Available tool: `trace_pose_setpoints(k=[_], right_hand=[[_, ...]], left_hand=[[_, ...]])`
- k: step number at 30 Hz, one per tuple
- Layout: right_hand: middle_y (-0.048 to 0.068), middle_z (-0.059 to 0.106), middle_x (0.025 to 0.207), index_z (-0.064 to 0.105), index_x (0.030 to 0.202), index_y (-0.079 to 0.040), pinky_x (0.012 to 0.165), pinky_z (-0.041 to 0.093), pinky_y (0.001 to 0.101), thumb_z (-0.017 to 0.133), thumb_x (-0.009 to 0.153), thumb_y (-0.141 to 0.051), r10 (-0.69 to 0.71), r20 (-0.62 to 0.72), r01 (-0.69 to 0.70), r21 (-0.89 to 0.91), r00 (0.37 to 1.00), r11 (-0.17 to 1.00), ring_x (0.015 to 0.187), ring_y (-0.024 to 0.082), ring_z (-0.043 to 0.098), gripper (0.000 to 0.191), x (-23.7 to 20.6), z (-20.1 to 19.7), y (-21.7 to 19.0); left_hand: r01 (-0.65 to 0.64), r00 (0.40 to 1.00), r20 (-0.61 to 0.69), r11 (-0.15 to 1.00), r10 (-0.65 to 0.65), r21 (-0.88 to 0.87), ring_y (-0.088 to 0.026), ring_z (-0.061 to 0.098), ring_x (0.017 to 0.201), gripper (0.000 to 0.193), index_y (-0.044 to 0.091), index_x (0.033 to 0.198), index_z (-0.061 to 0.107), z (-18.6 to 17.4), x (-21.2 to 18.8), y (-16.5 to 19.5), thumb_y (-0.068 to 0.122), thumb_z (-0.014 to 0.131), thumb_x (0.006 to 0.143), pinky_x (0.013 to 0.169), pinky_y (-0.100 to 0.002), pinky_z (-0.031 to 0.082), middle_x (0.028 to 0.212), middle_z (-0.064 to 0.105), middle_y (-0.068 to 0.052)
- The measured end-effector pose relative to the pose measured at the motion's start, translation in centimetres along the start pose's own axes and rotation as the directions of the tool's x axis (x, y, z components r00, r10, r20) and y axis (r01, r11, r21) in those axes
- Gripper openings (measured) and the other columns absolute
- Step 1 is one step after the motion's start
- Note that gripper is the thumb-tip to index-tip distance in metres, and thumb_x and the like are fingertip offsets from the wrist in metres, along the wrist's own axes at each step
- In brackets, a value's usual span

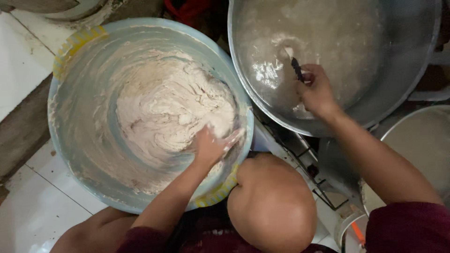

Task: The person scoops portions of thick dough from a large basin using a small scoop, shapes each portion with their hand, and drops the dough balls into a large pan of hot water beside the basin, repeating this cycle continuously.

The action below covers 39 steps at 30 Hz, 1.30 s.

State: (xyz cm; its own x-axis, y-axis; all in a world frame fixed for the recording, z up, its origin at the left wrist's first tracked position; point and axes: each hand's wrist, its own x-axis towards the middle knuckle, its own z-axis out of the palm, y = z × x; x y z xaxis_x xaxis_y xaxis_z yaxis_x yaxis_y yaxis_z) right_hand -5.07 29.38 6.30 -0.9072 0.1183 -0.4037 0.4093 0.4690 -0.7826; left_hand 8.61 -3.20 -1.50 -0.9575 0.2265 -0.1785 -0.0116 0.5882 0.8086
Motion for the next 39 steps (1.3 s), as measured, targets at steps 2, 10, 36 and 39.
trace_pose_setpoints(k=[2,10,36,39], right_hand=[[0.008,0.064,0.102,0.049,0.139,-0.006,0.059,0.049,0.0293,0.065,0.096,-0.009,-0.021,-0.008,0.021,-0.026,1.0,0.999,0.076,0.013,0.06,0.047,-0.6,-0.8,-1.4],[0.005,0.068,0.1,0.057,0.135,0.001,0.063,0.05,0.0252,0.052,0.106,-0.01,-0.058,0.09,0.056,0.017,0.994,0.998,0.073,0.009,0.059,0.032,-8.5,-1.4,-8.3],[0.013,0.072,0.104,0.058,0.145,-0.008,0.075,0.054,0.034,0.06,0.099,-0.012,-0.066,0.18,0.139,-0.433,0.982,0.891,0.083,0.017,0.068,0.045,-8.5,-2.0,-7.8],[0.014,0.075,0.105,0.059,0.144,-0.007,0.078,0.054,0.0347,0.059,0.103,-0.013,-0.048,0.144,0.097,-0.354,0.988,0.93,0.088,0.018,0.068,0.041,-8.9,-1.8,-8.1]], left_hand=[[0.085,0.985,-0.14,0.986,-0.106,-0.146,-0.029,0.071,0.075,0.041,0.01,0.105,0.069,-0.7,2.4,1.9,0.043,0.086,0.09,0.068,-0.04,0.058,0.093,0.075,-0.011],[-0.238,0.887,-0.387,0.968,0.251,0.083,-0.031,0.071,0.071,0.011,0.013,0.099,0.073,-3.5,6.1,7.3,0.022,0.075,0.092,0.064,-0.042,0.056,0.084,0.073,-0.008],[0.103,0.938,-0.269,0.915,-0.22,-0.39,-0.028,0.071,0.059,0.031,0.006,0.075,0.074,-2.0,5.7,7.5,0.031,0.07,0.091,0.064,-0.042,0.055,0.063,0.071,-0.009],[0.014,0.932,-0.35,0.978,-0.089,-0.21,-0.026,0.069,0.06,0.024,0.006,0.077,0.073,-1.8,5.7,7.7,0.024,0.075,0.093,0.065,-0.038,0.055,0.064,0.071,-0.009]])
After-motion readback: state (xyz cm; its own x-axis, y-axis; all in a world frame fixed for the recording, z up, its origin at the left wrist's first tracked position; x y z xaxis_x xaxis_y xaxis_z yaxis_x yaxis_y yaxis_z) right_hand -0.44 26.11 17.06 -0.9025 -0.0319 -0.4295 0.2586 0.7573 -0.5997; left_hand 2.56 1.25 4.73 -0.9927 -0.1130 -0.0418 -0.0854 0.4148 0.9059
